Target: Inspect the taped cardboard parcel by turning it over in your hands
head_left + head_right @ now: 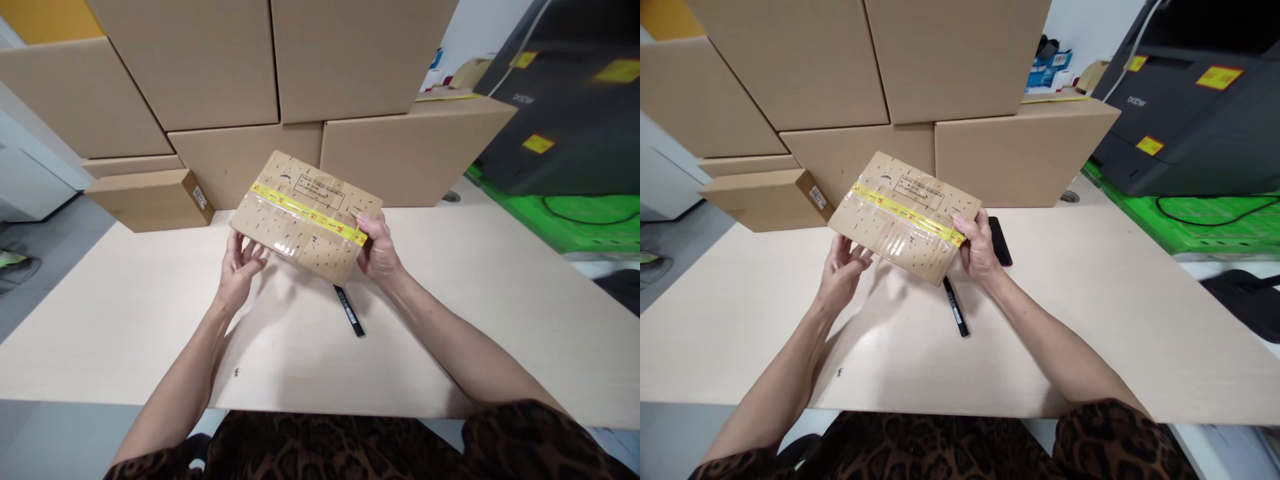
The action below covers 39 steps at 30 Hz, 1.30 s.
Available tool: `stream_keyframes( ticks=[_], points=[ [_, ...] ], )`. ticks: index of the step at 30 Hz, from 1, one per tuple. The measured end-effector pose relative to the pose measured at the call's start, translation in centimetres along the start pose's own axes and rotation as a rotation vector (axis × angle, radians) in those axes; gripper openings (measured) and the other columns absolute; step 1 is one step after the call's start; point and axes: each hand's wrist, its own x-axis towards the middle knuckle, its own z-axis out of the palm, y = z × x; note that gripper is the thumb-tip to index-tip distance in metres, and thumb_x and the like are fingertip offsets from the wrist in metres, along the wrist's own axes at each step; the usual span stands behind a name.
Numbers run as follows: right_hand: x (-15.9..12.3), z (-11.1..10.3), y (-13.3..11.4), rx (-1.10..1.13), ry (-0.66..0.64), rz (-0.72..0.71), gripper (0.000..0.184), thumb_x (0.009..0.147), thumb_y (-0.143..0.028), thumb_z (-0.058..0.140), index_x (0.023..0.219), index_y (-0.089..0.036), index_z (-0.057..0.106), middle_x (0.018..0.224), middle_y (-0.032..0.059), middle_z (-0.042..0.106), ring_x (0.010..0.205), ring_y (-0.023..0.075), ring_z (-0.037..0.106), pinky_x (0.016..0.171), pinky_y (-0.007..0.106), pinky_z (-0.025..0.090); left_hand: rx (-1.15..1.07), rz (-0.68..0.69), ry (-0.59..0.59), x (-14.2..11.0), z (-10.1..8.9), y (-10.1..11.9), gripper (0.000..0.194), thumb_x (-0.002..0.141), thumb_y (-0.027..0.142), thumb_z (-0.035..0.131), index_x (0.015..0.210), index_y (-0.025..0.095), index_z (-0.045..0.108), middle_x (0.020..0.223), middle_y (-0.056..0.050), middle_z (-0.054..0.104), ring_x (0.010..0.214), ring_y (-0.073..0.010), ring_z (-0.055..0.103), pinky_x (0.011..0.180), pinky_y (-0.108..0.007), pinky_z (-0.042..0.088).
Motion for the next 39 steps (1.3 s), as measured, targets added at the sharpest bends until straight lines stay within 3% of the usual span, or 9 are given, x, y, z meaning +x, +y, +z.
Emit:
stream_keyframes(
  ticks=[3, 6, 12, 17, 21, 24, 28, 31, 39],
  points=[
    [-0.4, 0.0, 0.4, -0.002, 0.031, -0.082, 0.047, 0.072, -0.046, 0.081, 0.113, -0.034, 0.06, 0.122, 0.0025, 0.074, 0.131, 0.0325, 0.065, 0.117, 0.058, 0.052, -0.191, -0.201, -0.06, -0.4, 0.4, 1.6, 0.083, 0.073, 0.041, 0.089, 0.147, 0.046, 0.054, 0.162, -0.005, 0.051, 0.145, -0.0398, 0.056, 0.111, -0.062, 0.056],
    [-0.7, -0.2, 0.7, -0.078, -0.022, -0.111, 0.053, 0.074, -0.051, 0.079, 0.12, -0.037, 0.058, 0.125, 0.0032, 0.07, 0.133, 0.0333, 0.062, 0.118, 0.059, 0.049, -0.286, -0.264, -0.069, -0.6, 0.8, 2.3, 0.083, 0.075, 0.055, 0.091, 0.147, 0.05, 0.05, 0.156, -0.004, 0.057, 0.137, -0.0365, 0.061, 0.104, -0.061, 0.06],
    [-1.0, -0.5, 0.8, -0.089, -0.077, -0.075, 0.061, 0.074, -0.056, 0.078, 0.128, -0.039, 0.056, 0.123, 0.0036, 0.066, 0.131, 0.033, 0.06, 0.116, 0.055, 0.049, -0.291, -0.191, 0.028, -0.4, 1.2, 1.7, 0.075, 0.075, 0.06, 0.091, 0.139, 0.045, 0.056, 0.151, -0.004, 0.064, 0.138, -0.033, 0.061, 0.106, -0.053, 0.059],
    [-0.9, -0.7, 0.5, -0.097, -0.113, 0.034, 0.06, 0.073, -0.069, 0.078, 0.12, -0.037, 0.059, 0.12, 0.0039, 0.066, 0.125, 0.0324, 0.061, 0.108, 0.052, 0.053, -0.339, -0.113, 0.175, -0.1, 0.7, 1.2, 0.047, 0.074, 0.055, 0.09, 0.109, 0.033, 0.068, 0.133, -0.001, 0.074, 0.134, -0.0291, 0.064, 0.106, -0.043, 0.059],
    [-0.6, -0.9, -0.1, -0.157, -0.184, 0.137, 0.064, 0.07, -0.075, 0.079, 0.117, -0.036, 0.061, 0.118, 0.0033, 0.069, 0.121, 0.0327, 0.063, 0.101, 0.051, 0.055, -0.337, -0.051, 0.23, 0.2, 0.4, 1.5, 0.041, 0.074, 0.052, 0.089, 0.1, 0.029, 0.067, 0.123, -0.002, 0.077, 0.136, -0.029, 0.064, 0.104, -0.038, 0.059],
    [-0.5, -1.0, -0.8, -0.192, -0.263, 0.194, 0.063, 0.069, -0.071, 0.082, 0.118, -0.035, 0.063, 0.128, 0.0036, 0.071, 0.129, 0.0346, 0.062, 0.108, 0.055, 0.052, -0.347, -0.034, 0.259, 0.4, 0.3, 1.9, 0.043, 0.071, 0.051, 0.091, 0.1, 0.03, 0.067, 0.116, -0.001, 0.079, 0.137, -0.0283, 0.065, 0.104, -0.036, 0.059],
    [-0.4, -1.2, -1.8, -0.252, -0.391, 0.229, 0.061, 0.072, -0.06, 0.084, 0.124, -0.034, 0.066, 0.143, 0.0043, 0.07, 0.146, 0.0362, 0.055, 0.125, 0.06, 0.037, -0.409, -0.039, 0.357, 0.6, 0.0, 2.3, 0.043, 0.063, 0.046, 0.096, 0.089, 0.029, 0.067, 0.106, 0.002, 0.079, 0.122, -0.0252, 0.071, 0.095, -0.031, 0.062],
    [-0.2, -1.5, -2.3, -0.282, -0.486, 0.262, 0.064, 0.074, -0.054, 0.085, 0.131, -0.034, 0.066, 0.15, 0.0047, 0.068, 0.15, 0.0373, 0.052, 0.127, 0.063, 0.034, -0.418, -0.04, 0.353, 0.7, -0.4, 2.4, 0.041, 0.064, 0.045, 0.096, 0.088, 0.028, 0.068, 0.106, 0.002, 0.08, 0.114, -0.0243, 0.073, 0.087, -0.03, 0.063],
    [-0.4, -1.8, -2.1, -0.282, -0.698, 0.414, 0.1, 0.069, -0.051, 0.094, 0.156, -0.04, 0.047, 0.145, 0.0057, 0.068, 0.151, 0.0367, 0.051, 0.131, 0.065, 0.031, -0.369, -0.051, 0.308, 0.7, -0.8, 2.0, 0.046, 0.067, 0.053, 0.093, 0.099, 0.026, 0.072, 0.109, -0.001, 0.081, 0.116, -0.0279, 0.075, 0.097, -0.037, 0.061]
  ],
)
